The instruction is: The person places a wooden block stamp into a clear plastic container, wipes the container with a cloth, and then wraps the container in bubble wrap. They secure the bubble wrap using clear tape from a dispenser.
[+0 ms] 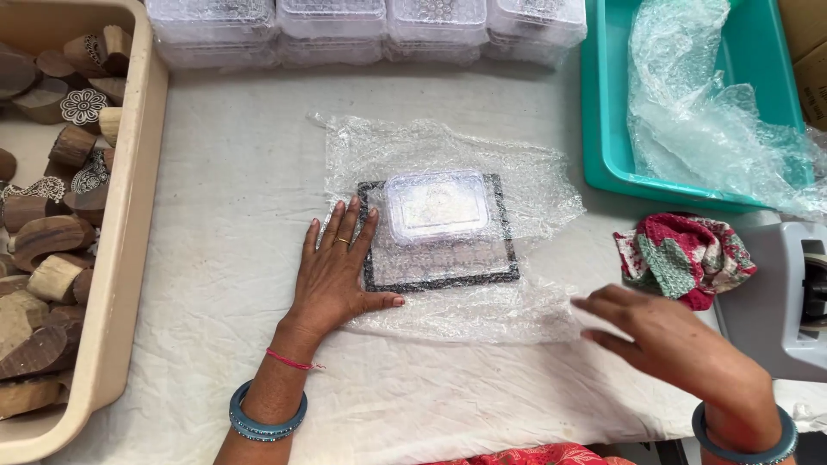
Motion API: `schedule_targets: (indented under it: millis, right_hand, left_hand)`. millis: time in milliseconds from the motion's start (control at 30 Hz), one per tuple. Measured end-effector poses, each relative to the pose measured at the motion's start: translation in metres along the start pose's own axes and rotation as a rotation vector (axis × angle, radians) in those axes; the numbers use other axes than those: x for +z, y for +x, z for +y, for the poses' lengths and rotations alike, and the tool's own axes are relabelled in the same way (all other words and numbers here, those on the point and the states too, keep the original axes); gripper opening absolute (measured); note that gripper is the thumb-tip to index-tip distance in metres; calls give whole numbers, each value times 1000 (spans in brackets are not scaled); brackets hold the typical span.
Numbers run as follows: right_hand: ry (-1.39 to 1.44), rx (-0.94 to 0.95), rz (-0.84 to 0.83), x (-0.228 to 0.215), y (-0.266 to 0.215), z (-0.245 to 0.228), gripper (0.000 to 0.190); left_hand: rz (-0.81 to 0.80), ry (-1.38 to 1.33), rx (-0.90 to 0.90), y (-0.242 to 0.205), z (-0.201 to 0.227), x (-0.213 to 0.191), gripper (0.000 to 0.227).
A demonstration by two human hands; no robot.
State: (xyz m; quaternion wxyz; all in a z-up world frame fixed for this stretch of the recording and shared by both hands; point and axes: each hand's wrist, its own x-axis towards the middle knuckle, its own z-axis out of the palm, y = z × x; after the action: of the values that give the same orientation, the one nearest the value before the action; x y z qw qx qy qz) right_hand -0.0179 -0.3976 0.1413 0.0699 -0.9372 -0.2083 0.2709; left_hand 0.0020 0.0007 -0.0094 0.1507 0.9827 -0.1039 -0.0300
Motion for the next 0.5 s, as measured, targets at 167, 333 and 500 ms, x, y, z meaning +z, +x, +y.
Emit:
schedule_targets:
  millis: [167,333,500]
  right_hand:
    - [-46,-427,609,-38,65,-50,47]
    - [-223,-687,424,-15,177,-60,94]
    - [-219,-479,384,6,211,-43,117]
  left_hand:
    - [-32,8,-10,-2,1,-5,146]
    - [-51,-11,9,0,-11,-24,147]
    - [51,-22,-83,6,-24,-31,116]
